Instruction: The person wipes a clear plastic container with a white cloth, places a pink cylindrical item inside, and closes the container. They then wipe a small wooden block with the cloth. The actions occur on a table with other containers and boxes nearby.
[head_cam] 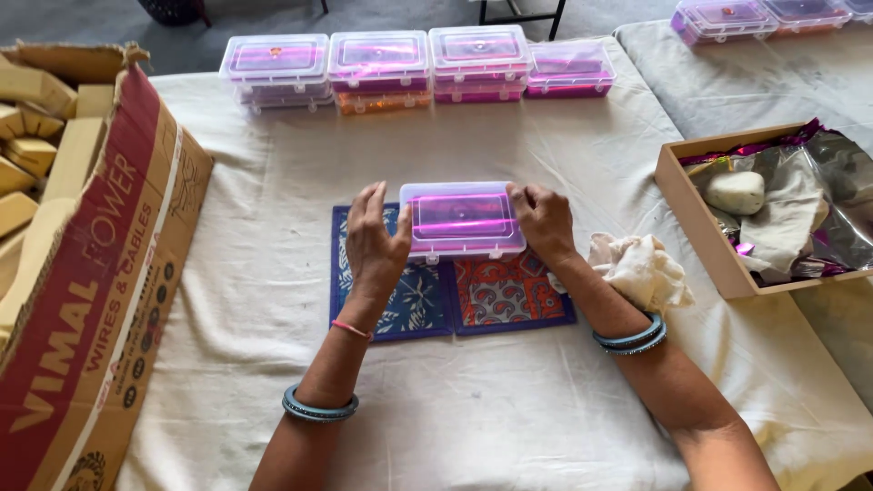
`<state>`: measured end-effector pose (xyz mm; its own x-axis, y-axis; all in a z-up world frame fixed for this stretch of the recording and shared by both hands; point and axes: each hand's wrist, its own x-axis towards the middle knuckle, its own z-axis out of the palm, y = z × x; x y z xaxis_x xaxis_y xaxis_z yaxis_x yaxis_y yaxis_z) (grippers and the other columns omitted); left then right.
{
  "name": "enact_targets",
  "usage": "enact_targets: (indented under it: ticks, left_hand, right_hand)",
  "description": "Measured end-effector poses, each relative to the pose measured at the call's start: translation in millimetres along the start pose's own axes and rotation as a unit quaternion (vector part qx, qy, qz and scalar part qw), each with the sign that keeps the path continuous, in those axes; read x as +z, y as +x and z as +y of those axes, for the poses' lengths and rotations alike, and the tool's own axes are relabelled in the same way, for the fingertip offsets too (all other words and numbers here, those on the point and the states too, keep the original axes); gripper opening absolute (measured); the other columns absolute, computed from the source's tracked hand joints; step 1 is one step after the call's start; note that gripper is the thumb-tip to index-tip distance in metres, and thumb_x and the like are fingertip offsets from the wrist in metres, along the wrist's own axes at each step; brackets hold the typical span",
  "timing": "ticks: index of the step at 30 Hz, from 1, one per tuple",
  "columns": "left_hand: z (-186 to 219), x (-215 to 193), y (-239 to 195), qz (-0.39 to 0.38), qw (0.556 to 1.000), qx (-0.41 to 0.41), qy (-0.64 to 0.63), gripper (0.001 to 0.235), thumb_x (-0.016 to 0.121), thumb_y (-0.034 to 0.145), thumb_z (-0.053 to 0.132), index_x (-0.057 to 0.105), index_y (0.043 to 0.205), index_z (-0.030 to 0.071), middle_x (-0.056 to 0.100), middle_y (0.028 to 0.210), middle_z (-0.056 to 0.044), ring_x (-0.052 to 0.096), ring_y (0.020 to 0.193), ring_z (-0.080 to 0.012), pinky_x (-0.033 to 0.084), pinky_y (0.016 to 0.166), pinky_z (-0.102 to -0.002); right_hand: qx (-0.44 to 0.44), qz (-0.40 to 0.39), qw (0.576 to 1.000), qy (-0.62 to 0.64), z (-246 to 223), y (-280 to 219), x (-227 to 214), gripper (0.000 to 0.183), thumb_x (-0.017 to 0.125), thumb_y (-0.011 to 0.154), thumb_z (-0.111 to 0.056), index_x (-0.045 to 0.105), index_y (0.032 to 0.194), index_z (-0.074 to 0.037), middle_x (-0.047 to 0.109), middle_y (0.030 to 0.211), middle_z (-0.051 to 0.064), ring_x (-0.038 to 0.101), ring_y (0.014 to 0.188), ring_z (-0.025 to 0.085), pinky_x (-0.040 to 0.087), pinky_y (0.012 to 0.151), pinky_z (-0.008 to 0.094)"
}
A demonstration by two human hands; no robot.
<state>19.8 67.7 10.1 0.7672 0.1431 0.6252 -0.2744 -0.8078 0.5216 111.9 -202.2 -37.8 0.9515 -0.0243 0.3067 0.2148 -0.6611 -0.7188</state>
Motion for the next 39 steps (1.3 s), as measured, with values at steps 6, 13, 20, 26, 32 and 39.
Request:
enact_targets:
  ticks: [6, 13, 20, 26, 32, 39]
  left_hand:
    - [-27, 24, -12, -0.120, 0.978, -0.164, -0.051, 0.040, 0.066, 0.100, 0.031, 0.068, 0.122, -0.001, 0.068, 0.108, -0.015, 0.071, 0.090, -0.0222, 0.061, 0.075, -0.036]
    - [-24, 14, -3, -0.041, 0.911, -0.275, -0.305, 0.049, 0.066, 0.095, 0.023, 0.061, 0.140, 0.005, 0.071, 0.123, -0.013, 0.075, 0.100, -0.0195, 0.064, 0.081, -0.031]
    - [-18, 21, -4, -0.022, 0.817, -0.333, -0.470, 0.057, 0.070, 0.093, 0.023, 0.054, 0.144, 0.002, 0.068, 0.125, -0.017, 0.073, 0.109, -0.0221, 0.065, 0.084, -0.036]
    - [-24, 27, -10, -0.043, 0.818, -0.337, -0.464, 0.060, 0.063, 0.096, 0.035, 0.052, 0.146, 0.003, 0.064, 0.130, -0.016, 0.069, 0.116, -0.0220, 0.065, 0.085, -0.037]
    - [-25, 38, -11, -0.088, 0.813, -0.357, -0.452, 0.059, 0.052, 0.101, 0.040, 0.048, 0.147, 0.004, 0.064, 0.133, -0.012, 0.069, 0.108, -0.0188, 0.064, 0.081, -0.032]
    - [-12, 37, -19, -0.153, 0.910, -0.256, -0.287, 0.040, 0.061, 0.099, 0.030, 0.069, 0.128, 0.004, 0.077, 0.097, -0.011, 0.074, 0.086, -0.0174, 0.060, 0.075, -0.031]
  right_hand:
    - [-0.038, -0.037, 0.999, 0.008, 2, -3, 2, 0.045, 0.058, 0.104, -0.044, 0.075, 0.096, -0.003, 0.070, 0.076, 0.011, 0.069, 0.063, 0.020, 0.059, 0.056, 0.036]
    - [-0.017, -0.170, 0.939, 0.297, -62, -19, -12, 0.081, 0.060, 0.098, -0.041, 0.022, 0.163, -0.013, 0.057, 0.136, 0.022, 0.069, 0.109, 0.026, 0.066, 0.074, 0.034]
    - [0.109, -0.157, 0.865, 0.464, -66, -31, -1, 0.095, 0.066, 0.089, -0.044, 0.010, 0.160, -0.010, 0.052, 0.137, 0.023, 0.071, 0.104, 0.026, 0.068, 0.071, 0.032]
    - [0.165, -0.104, 0.856, 0.478, -41, -26, 9, 0.069, 0.081, 0.090, -0.032, 0.046, 0.140, 0.000, 0.061, 0.104, 0.014, 0.066, 0.086, 0.018, 0.066, 0.072, 0.032]
    - [0.162, 0.048, 0.845, 0.507, -13, 40, -49, 0.042, 0.083, 0.084, -0.032, 0.062, 0.115, -0.011, 0.070, 0.086, 0.000, 0.067, 0.063, 0.009, 0.058, 0.053, 0.026]
    - [0.172, 0.250, 0.837, 0.456, 36, 155, -107, 0.032, 0.081, 0.092, -0.031, 0.061, 0.110, -0.015, 0.065, 0.083, -0.002, 0.059, 0.060, 0.010, 0.048, 0.045, 0.027]
